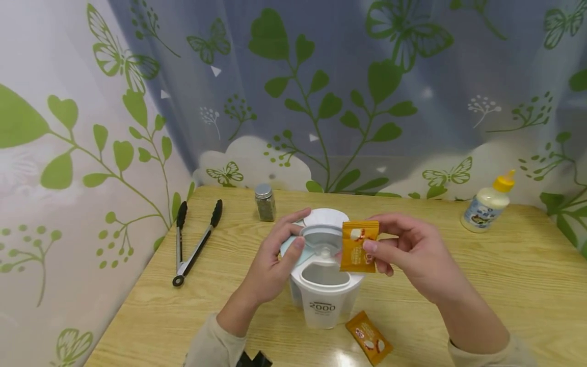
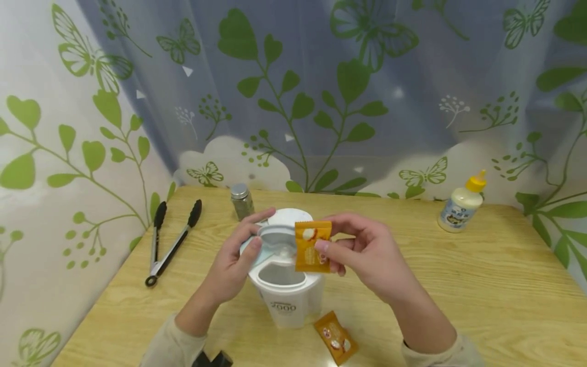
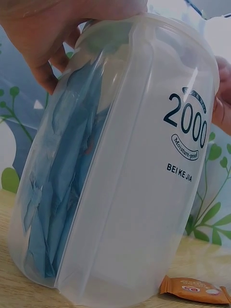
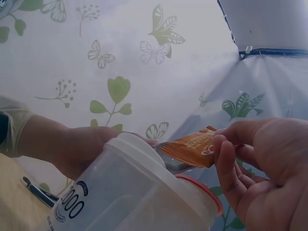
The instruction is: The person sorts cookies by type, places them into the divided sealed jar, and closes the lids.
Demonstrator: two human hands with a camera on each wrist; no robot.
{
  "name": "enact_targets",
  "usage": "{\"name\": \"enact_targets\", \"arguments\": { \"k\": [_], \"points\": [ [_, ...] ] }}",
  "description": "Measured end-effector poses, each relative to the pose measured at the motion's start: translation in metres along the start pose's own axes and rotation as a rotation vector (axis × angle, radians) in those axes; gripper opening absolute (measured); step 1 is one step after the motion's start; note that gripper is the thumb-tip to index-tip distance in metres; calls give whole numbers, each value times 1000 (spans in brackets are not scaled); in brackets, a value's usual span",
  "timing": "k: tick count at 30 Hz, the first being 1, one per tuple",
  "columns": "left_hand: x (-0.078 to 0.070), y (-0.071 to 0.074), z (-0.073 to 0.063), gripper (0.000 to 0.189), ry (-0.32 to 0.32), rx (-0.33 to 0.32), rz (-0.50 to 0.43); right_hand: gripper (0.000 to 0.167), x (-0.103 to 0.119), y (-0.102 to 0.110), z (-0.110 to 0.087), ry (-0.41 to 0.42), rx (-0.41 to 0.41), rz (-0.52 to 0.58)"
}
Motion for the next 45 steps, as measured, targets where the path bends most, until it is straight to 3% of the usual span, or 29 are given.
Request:
{"name": "enact_targets", "arguments": {
  "k": [8,16,21,30,34,45],
  "points": [
    [0,0,-1,15,12,-1,2,23,3,-21,5,-62,-68,-5],
    [-1,-1,-1,14,16,-9,3,16,4,-31,0,8,-39,-81],
    [0,-2,-1,14,9,-8,-3,9,2,-32,-4,-37,-50,-117],
    [-2,-2,0,12,-4,-29,-1,11,-1,-22,-9,-97,-44,-133],
    [-1,-2,0,12,-1,-29,5,18,-5,-12,-13,-87,4,-93],
    [-1,-2,0,12,-11,-32,16,38,-17,16,-34,-29,232,42]
  ]
}}
Point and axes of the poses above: each hand's wrist, its own z-axis towards the middle knuckle, its own y-axis out of the back of the hand, x = y × z, the point moved 1 cm from there along z, towards the middle knuckle, and after that the axes turned 12 degrees about z, right-handed, at the moved point
